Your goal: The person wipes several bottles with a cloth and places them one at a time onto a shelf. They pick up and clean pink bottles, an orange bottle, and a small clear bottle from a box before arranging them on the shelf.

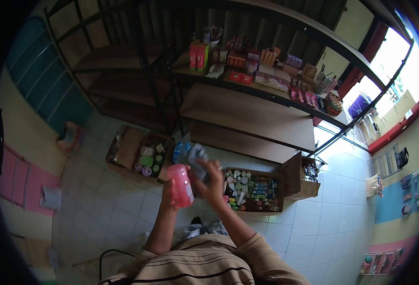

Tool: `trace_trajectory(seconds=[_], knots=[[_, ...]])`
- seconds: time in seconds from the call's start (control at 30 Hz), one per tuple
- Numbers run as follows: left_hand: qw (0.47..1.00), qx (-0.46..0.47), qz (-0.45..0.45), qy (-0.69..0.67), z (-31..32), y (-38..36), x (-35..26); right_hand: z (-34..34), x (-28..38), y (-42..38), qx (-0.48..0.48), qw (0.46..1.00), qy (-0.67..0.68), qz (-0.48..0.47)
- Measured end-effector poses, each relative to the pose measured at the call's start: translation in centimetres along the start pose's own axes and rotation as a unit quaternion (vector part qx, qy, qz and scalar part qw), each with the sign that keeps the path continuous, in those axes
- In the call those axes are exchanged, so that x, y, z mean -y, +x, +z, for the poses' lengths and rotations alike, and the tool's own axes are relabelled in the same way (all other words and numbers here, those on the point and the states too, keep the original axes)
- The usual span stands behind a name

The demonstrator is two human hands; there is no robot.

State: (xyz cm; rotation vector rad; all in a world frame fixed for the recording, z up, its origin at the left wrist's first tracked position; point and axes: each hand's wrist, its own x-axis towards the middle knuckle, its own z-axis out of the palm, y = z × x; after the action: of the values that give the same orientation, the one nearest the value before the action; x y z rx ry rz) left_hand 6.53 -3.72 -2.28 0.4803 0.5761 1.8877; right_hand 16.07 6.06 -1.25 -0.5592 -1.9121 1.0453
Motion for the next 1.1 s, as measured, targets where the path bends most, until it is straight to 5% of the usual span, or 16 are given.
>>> trace_trajectory(seconds=[0.13,0.17,0.2,0.27,0.4,0.43,0.53,0.7,0.83,0.97,1.1], knots=[[0.995,-0.004,-0.057,-0.079,-1.9,2.1,-0.7,-0.1,-0.6,1.0,0.152,0.921,0.301,0.195],[0.995,-0.032,-0.040,-0.084,-1.2,2.8,-1.0,-0.1,-1.7,1.2,0.155,0.932,0.262,0.195],[0.994,-0.062,-0.023,-0.086,-0.9,3.3,-1.2,-0.5,-0.8,2.4,0.137,0.979,0.108,0.108],[0.995,-0.088,-0.006,-0.036,-1.7,4.8,-1.2,-1.3,1.8,4.9,0.083,0.974,-0.200,-0.068],[0.998,-0.040,0.044,0.019,-0.9,9.3,-2.1,-1.3,4.6,10.2,0.191,0.978,-0.090,0.005],[0.998,-0.024,0.053,0.031,-0.3,10.9,-2.8,-1.4,4.2,11.6,0.179,0.976,-0.115,-0.052],[0.993,0.040,0.078,0.084,1.5,18.8,-4.6,-3.2,2.0,18.4,0.195,0.979,0.040,0.045],[0.991,0.038,0.120,0.053,3.5,26.8,-6.1,-6.4,0.0,27.6,0.194,0.971,0.135,0.046],[0.976,-0.041,0.142,0.158,1.5,29.7,-7.9,-10.5,3.2,38.7,0.110,0.987,0.039,-0.114],[0.974,-0.099,0.121,0.163,1.0,29.9,-9.0,-12.7,6.1,50.6,0.064,0.990,0.052,-0.119],[0.988,-0.053,0.089,0.115,-2.3,31.2,-9.3,-13.0,5.7,58.8,0.054,0.991,0.011,-0.118]])
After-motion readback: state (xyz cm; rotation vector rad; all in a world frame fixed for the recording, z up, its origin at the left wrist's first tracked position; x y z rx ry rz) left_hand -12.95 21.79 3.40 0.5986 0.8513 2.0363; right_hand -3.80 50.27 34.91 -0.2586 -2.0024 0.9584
